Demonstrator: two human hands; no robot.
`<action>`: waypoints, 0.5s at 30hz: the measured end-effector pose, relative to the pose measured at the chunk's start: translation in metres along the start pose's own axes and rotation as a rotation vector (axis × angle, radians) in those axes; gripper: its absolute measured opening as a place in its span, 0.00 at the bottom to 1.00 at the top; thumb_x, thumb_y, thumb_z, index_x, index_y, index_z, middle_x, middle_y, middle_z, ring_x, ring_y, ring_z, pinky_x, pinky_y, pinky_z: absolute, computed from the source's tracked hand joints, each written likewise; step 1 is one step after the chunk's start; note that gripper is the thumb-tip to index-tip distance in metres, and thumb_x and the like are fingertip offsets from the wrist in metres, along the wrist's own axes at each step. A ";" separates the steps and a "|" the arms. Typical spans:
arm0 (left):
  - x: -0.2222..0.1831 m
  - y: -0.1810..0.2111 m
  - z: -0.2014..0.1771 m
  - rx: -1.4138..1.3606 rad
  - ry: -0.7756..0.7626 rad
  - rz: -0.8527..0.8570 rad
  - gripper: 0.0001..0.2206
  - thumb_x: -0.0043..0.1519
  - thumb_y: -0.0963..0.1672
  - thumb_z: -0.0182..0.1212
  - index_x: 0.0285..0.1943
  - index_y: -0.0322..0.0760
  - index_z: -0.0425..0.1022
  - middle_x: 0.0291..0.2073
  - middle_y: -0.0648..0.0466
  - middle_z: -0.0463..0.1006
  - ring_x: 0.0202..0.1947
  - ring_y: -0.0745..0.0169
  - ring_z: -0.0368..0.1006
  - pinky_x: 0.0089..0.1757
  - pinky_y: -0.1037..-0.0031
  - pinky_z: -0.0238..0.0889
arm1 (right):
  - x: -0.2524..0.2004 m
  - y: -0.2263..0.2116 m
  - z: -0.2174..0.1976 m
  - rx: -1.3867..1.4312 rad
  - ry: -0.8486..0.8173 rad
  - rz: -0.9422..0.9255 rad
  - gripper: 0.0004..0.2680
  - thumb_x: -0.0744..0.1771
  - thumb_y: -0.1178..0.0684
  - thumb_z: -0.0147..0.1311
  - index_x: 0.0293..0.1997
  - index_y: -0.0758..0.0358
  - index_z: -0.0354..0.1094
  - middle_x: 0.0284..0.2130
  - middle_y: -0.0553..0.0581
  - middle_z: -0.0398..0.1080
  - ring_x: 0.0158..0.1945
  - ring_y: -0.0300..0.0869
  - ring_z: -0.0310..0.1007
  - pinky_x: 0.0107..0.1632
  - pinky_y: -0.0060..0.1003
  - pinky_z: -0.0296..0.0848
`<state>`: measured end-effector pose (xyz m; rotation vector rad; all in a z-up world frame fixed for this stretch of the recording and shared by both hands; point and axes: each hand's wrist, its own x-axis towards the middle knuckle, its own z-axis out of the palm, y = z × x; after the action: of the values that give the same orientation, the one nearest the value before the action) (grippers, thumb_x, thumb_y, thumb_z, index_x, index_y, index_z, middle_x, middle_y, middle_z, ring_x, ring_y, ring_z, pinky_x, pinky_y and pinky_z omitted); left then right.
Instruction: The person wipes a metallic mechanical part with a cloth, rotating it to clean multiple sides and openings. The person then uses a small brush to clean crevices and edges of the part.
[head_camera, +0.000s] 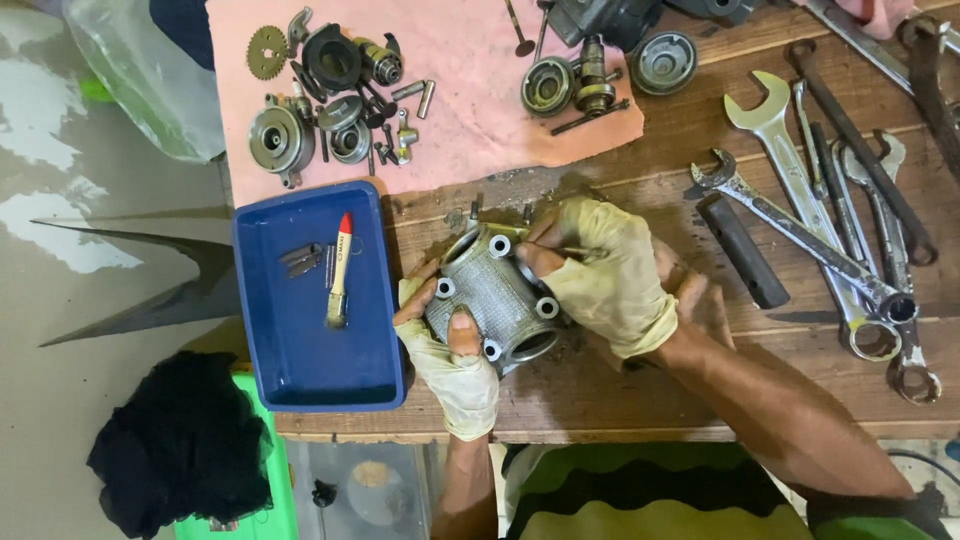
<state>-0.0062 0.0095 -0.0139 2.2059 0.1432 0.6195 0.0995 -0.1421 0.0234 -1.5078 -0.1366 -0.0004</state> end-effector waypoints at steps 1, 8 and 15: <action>-0.002 -0.006 0.007 -0.071 0.150 -0.053 0.15 0.64 0.44 0.53 0.52 0.21 0.65 0.49 0.33 0.75 0.56 0.40 0.69 0.65 0.55 0.55 | 0.001 -0.004 0.000 -0.085 -0.026 -0.104 0.06 0.62 0.62 0.67 0.26 0.61 0.74 0.25 0.56 0.76 0.29 0.45 0.79 0.35 0.35 0.76; -0.011 -0.022 0.011 -0.024 0.276 -0.002 0.18 0.63 0.47 0.60 0.55 0.28 0.68 0.51 0.34 0.75 0.56 0.41 0.71 0.61 0.51 0.60 | 0.002 0.009 0.006 -0.222 -0.083 -0.351 0.04 0.60 0.64 0.58 0.26 0.62 0.66 0.22 0.62 0.72 0.29 0.59 0.75 0.35 0.44 0.74; -0.009 -0.018 0.008 0.009 0.200 0.042 0.15 0.65 0.44 0.56 0.53 0.24 0.67 0.50 0.31 0.74 0.57 0.41 0.69 0.61 0.47 0.58 | 0.003 0.000 0.001 -0.017 -0.053 -0.043 0.04 0.64 0.61 0.64 0.29 0.58 0.74 0.26 0.54 0.78 0.32 0.41 0.82 0.33 0.29 0.75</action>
<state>-0.0088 0.0130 -0.0348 2.1569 0.2041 0.8641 0.1020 -0.1413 0.0235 -1.5220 -0.2117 0.0041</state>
